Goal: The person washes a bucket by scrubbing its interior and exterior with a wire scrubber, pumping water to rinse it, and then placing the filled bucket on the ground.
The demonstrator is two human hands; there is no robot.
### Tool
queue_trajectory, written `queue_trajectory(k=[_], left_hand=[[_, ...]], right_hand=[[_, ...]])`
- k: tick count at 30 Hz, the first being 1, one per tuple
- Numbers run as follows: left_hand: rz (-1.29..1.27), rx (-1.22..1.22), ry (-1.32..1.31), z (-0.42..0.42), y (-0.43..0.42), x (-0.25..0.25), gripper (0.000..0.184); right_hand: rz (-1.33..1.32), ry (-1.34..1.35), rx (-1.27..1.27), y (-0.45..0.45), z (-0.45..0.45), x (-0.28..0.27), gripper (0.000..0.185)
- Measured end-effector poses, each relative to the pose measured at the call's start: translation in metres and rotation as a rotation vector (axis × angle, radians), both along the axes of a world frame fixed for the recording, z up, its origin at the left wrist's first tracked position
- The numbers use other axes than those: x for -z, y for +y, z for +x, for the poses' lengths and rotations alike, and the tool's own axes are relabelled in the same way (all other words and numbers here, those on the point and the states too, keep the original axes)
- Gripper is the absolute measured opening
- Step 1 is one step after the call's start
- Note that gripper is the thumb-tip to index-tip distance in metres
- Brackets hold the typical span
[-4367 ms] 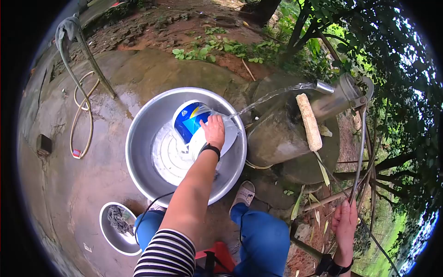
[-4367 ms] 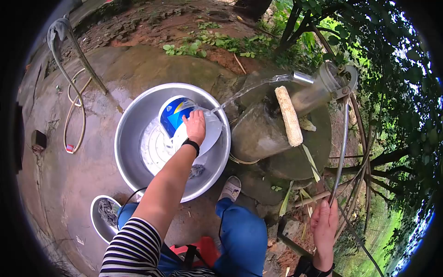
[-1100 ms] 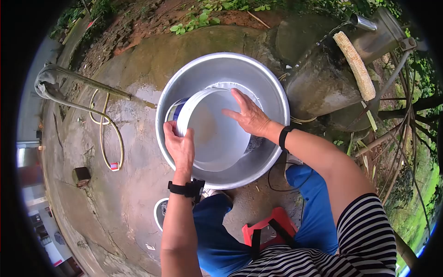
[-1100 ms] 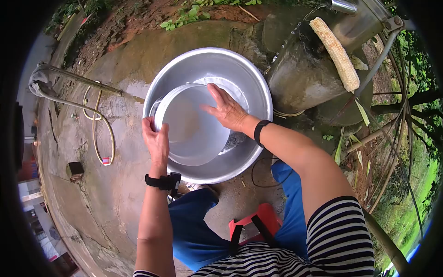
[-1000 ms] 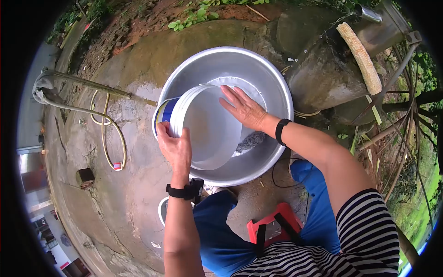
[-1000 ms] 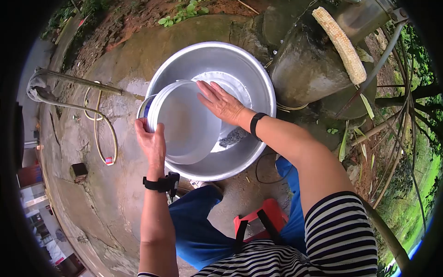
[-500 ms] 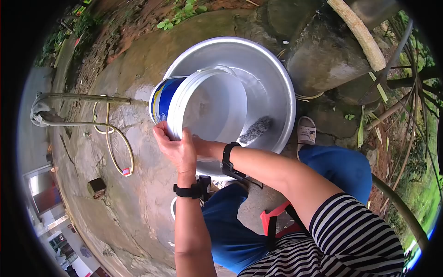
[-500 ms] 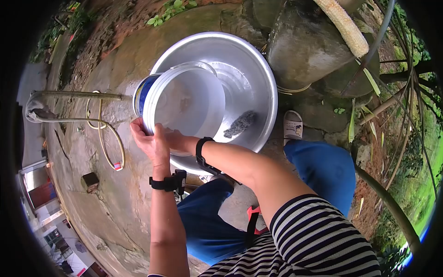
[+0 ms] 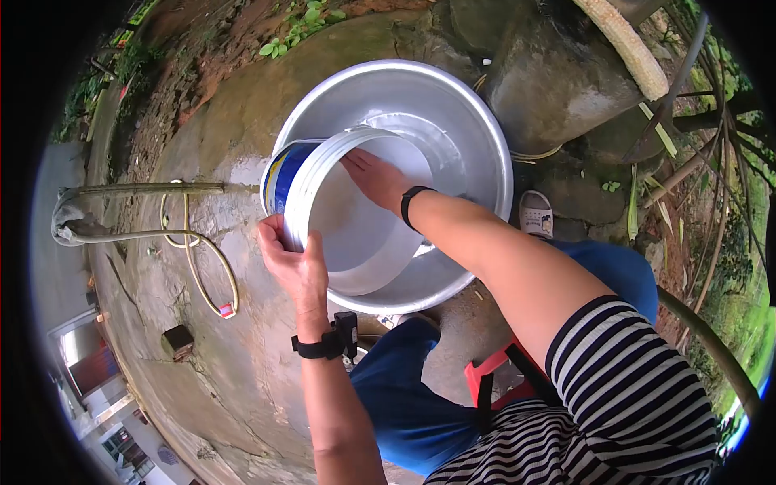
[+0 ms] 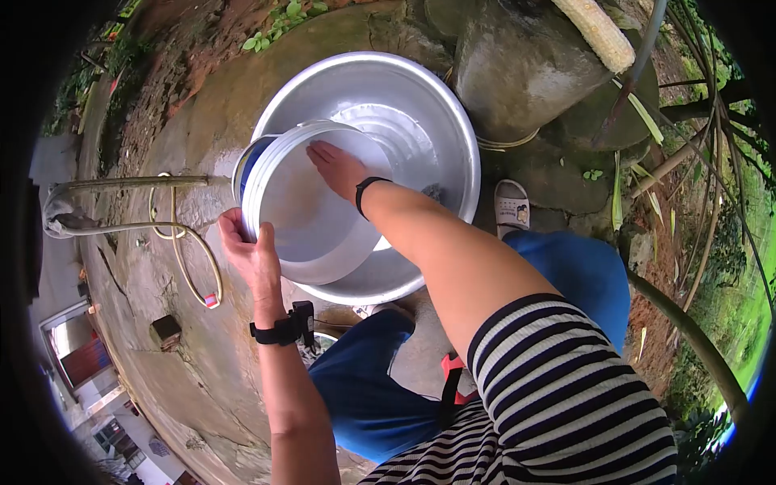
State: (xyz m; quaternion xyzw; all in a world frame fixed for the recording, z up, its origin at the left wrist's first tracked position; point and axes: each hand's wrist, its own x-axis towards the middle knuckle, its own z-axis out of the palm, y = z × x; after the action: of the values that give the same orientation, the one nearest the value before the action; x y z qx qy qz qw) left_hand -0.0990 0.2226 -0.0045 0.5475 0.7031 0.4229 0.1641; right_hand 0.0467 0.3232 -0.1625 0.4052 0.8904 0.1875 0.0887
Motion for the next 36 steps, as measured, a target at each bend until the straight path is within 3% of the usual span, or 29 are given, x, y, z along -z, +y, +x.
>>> queue_trajectory(k=[2, 4, 6, 8, 10, 11, 12, 15, 16, 17, 19, 20, 22, 24, 28, 30, 31, 32, 34, 36], left_hand=[[-0.026, 0.019, 0.052, 0.014, -0.002, -0.006, 0.03], [0.013, 0.013, -0.052, 0.02, 0.001, -0.004, 0.03], [0.013, 0.043, -0.081, 0.028, 0.002, -0.002, 0.03], [0.075, 0.144, -0.063, 0.042, -0.001, -0.001, 0.027], [0.069, 0.169, -0.072, 0.045, -0.005, 0.008, 0.028], [0.061, 0.132, -0.112, 0.044, -0.006, 0.015, 0.03], [0.051, 0.094, -0.152, 0.043, -0.006, 0.021, 0.033], [0.076, 0.01, -0.084, 0.028, -0.007, 0.036, 0.042], [0.11, -0.02, -0.049, 0.019, -0.005, 0.042, 0.044], [0.192, -0.053, -0.025, 0.01, -0.001, 0.05, 0.045], [0.148, -0.184, -0.268, 0.001, 0.005, 0.039, 0.046], [0.135, -0.232, -0.385, -0.009, 0.01, 0.035, 0.046], [0.159, -0.264, -0.329, -0.021, 0.011, 0.027, 0.048], [0.016, -0.289, -0.258, -0.032, 0.014, 0.029, 0.054], [-0.089, -0.377, -0.097, -0.021, 0.028, 0.054, 0.068], [-0.092, -0.321, 0.028, -0.015, 0.031, 0.046, 0.073], [-0.119, -0.141, -0.033, -0.011, 0.033, 0.037, 0.073], [-0.15, 0.035, -0.093, -0.005, 0.031, 0.03, 0.073], [-0.016, 0.1, 0.237, 0.014, 0.023, 0.022, 0.068], [0.053, 0.232, 0.305, 0.014, 0.018, 0.023, 0.06]], right_hand=[[-0.074, 0.302, -0.007, 0.017, -0.014, 0.031, 0.047], [-0.01, 0.395, 0.025, 0.017, -0.019, 0.041, 0.041], [-0.525, 0.567, 0.322, -0.004, -0.028, 0.032, 0.037], [-0.611, 0.949, 0.498, -0.035, -0.05, 0.043, 0.03], [-0.638, 1.209, 0.493, -0.038, -0.109, 0.078, 0.027], [-0.632, 1.207, 0.492, -0.041, -0.099, 0.049, 0.027], [-1.316, 1.728, 0.201, -0.043, -0.079, -0.009, 0.023], [-2.122, 2.283, 0.087, -0.045, -0.066, -0.068, 0.026], [-2.188, 2.322, 0.04, -0.049, -0.066, -0.08, 0.032], [-2.124, 2.314, -0.028, -0.058, -0.064, -0.091, 0.039], [-1.736, 2.21, -0.152, -0.081, -0.06, -0.098, 0.052], [-1.121, 1.972, -0.244, -0.101, -0.045, -0.095, 0.058], [-0.917, 1.396, -0.199, -0.121, -0.019, -0.046, 0.057], [-0.843, 0.955, -0.24, -0.113, 0.023, -0.029, 0.047], [-0.942, 1.018, -0.104, -0.129, 0.009, -0.006, 0.042], [-0.975, 1.311, 0.035, -0.152, -0.008, -0.015, 0.036], [-0.785, 1.538, 0.018, -0.158, -0.018, -0.018, 0.031], [-0.787, 1.537, 0.015, -0.154, -0.024, -0.017, 0.031], [-0.99, 1.726, 0.498, -0.146, -0.028, -0.038, 0.033], [-1.1, 2.04, 0.651, -0.122, -0.013, -0.06, 0.022]])
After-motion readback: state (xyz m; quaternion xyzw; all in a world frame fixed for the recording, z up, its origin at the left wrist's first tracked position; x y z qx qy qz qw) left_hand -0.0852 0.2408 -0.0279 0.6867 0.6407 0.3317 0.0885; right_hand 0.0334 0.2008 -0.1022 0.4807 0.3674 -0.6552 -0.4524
